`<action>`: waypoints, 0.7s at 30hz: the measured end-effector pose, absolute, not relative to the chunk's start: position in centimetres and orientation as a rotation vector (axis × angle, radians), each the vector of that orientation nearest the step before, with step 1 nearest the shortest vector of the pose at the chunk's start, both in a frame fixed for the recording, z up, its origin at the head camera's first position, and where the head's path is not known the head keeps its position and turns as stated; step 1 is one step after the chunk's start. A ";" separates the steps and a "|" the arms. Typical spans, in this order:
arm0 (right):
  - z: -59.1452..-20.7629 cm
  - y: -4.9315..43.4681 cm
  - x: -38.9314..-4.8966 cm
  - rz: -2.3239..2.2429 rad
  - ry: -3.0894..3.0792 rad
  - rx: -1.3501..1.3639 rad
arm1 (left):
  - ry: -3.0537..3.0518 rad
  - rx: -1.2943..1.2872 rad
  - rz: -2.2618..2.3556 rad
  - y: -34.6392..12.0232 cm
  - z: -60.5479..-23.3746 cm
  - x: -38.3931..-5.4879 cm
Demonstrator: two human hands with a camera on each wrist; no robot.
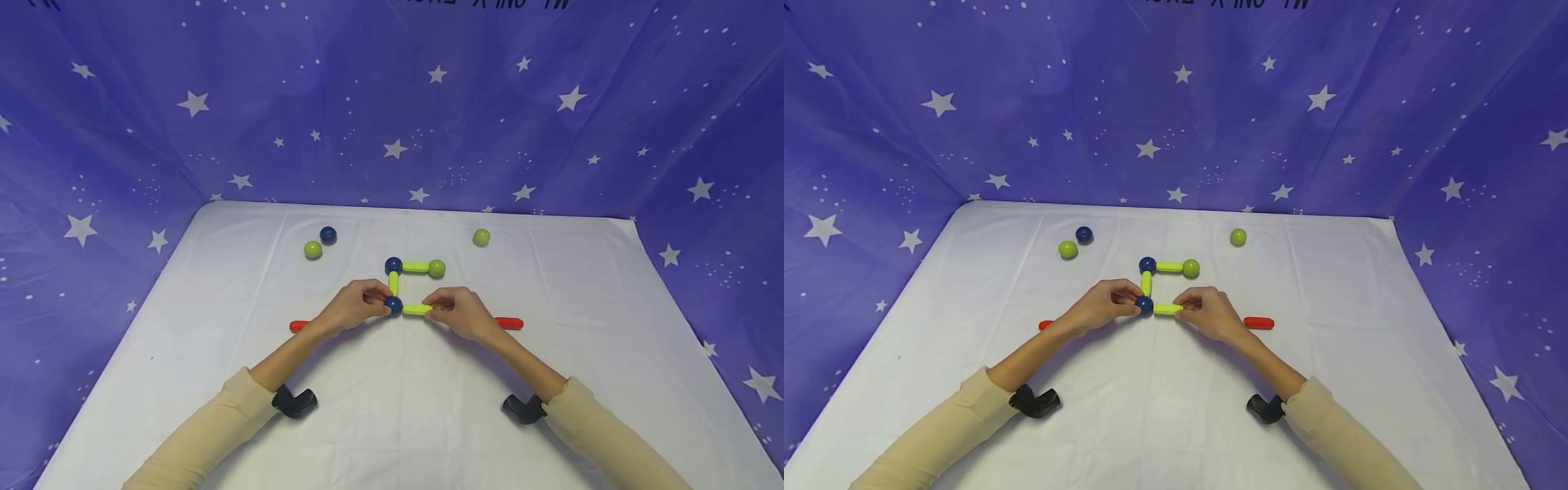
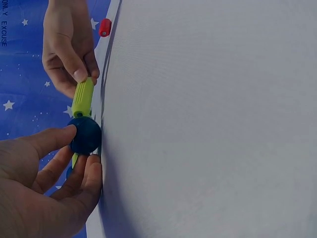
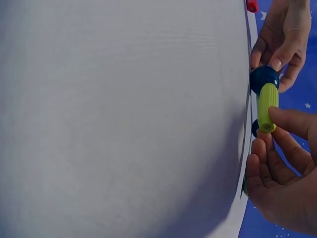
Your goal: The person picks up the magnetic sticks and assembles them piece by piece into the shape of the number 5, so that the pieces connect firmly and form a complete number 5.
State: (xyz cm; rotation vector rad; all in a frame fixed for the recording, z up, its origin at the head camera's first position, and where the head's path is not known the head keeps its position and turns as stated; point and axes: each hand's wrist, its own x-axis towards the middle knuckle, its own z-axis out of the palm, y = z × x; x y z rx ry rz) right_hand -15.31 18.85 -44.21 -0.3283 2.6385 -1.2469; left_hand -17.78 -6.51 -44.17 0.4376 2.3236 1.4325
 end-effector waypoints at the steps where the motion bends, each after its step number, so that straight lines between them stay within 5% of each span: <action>1: -44.2 18.8 -15.3 -1.244 2.640 -0.325 | 2.322 0.432 1.433 -6.5 -44.2 -17.8; 21: -44.2 18.5 -15.9 -1.202 2.614 -0.287 | 2.343 0.415 1.471 -6.2 -44.4 -17.7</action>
